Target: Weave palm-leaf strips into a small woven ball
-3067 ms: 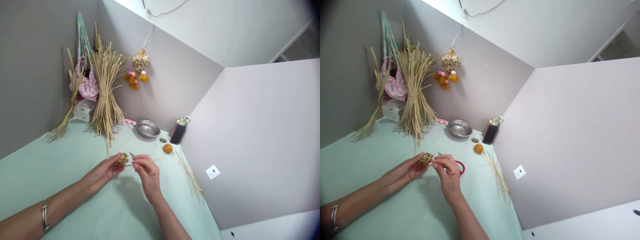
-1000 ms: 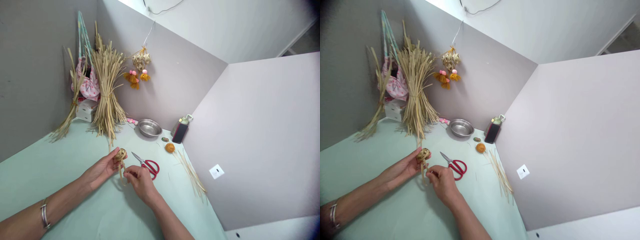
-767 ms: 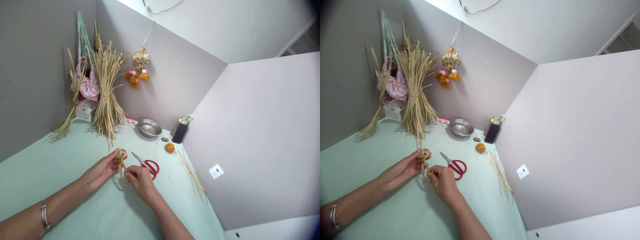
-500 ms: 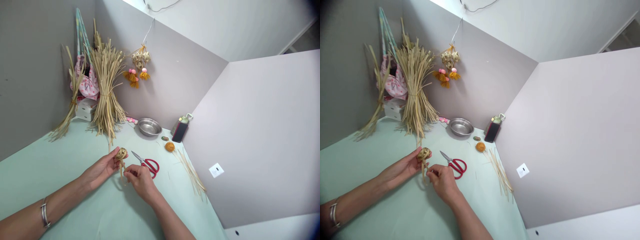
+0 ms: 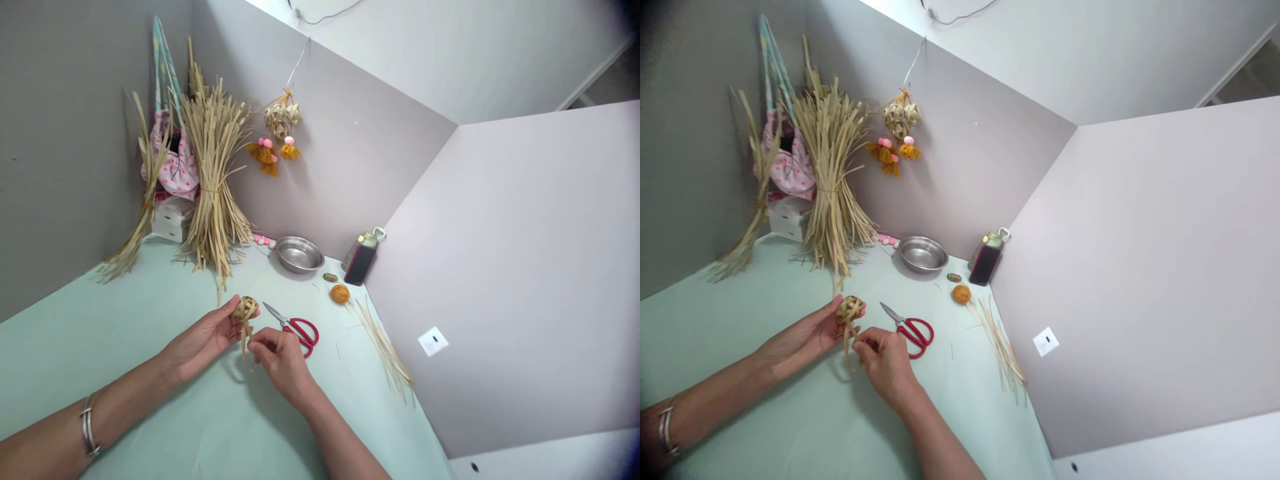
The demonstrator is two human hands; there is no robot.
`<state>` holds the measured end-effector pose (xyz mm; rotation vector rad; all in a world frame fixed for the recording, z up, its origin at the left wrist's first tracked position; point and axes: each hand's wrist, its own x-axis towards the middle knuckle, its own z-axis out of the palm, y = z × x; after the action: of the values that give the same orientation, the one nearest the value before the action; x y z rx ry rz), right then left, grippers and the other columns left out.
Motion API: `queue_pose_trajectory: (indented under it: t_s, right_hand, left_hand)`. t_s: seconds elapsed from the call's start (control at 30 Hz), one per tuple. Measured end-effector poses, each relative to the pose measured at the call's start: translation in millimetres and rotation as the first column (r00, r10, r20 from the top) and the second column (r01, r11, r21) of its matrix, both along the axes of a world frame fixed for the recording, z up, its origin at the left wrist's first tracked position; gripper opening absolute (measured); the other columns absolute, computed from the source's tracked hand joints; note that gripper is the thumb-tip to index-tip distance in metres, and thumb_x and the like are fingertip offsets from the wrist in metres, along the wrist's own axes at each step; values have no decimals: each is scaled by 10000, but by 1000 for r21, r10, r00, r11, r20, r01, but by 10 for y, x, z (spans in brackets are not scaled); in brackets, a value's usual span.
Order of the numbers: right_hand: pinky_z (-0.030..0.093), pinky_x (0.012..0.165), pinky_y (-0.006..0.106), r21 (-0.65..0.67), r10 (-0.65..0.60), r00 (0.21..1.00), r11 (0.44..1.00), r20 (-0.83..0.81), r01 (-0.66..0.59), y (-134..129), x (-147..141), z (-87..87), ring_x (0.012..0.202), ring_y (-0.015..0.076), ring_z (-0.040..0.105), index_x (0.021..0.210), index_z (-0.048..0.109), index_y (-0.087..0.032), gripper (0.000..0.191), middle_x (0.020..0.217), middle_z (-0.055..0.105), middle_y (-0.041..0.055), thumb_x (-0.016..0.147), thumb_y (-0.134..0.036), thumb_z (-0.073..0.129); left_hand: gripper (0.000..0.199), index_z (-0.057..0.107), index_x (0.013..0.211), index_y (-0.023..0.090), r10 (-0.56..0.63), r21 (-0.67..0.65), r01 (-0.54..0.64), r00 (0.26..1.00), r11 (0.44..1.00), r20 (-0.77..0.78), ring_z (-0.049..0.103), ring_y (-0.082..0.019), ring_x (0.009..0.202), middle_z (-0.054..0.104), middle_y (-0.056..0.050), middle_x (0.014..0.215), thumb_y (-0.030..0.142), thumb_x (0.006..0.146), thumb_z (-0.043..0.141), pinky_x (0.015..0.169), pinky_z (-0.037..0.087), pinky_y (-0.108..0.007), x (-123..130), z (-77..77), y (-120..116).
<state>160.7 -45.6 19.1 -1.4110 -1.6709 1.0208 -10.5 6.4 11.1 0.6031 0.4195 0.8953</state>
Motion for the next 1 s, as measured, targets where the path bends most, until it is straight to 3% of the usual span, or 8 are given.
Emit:
queue_pose_trajectory:
  t_s: [0.37,0.73,0.83,1.0]
  right_hand:
    - [340,531,210,-12,-3,993,1000,-115,1,33,-16,-43,548,102,466,739,693,-165,138,596,576,-16,828,-228,608]
    - [407,573,225,77,-13,979,997,-205,30,68,-16,-96,583,117,515,734,718,-181,108,632,607,-9,801,-228,649]
    - [399,517,221,36,-53,966,997,-253,64,77,-35,-117,522,104,488,721,701,-181,103,620,593,-16,781,-258,668]
    - [418,522,227,-22,-62,951,998,-303,58,70,-8,-55,513,111,506,743,667,-179,91,578,563,-31,765,-267,676]
  left_hand:
    - [276,743,1011,164,18,83,-14,999,996,-51,625,-179,851,700,-81,952,331,968,528,814,548,-272,0,50,-62]
    - [255,738,974,158,-32,144,42,997,989,-71,615,-195,832,674,-77,877,342,944,564,794,521,-277,41,70,-104]
    - [249,735,958,162,-37,171,53,995,984,-95,609,-208,849,677,-90,918,341,943,562,797,518,-295,50,88,-125]
    - [252,713,844,163,-25,178,46,993,983,-118,593,-195,786,626,-55,791,338,943,561,763,523,-293,55,45,-93]
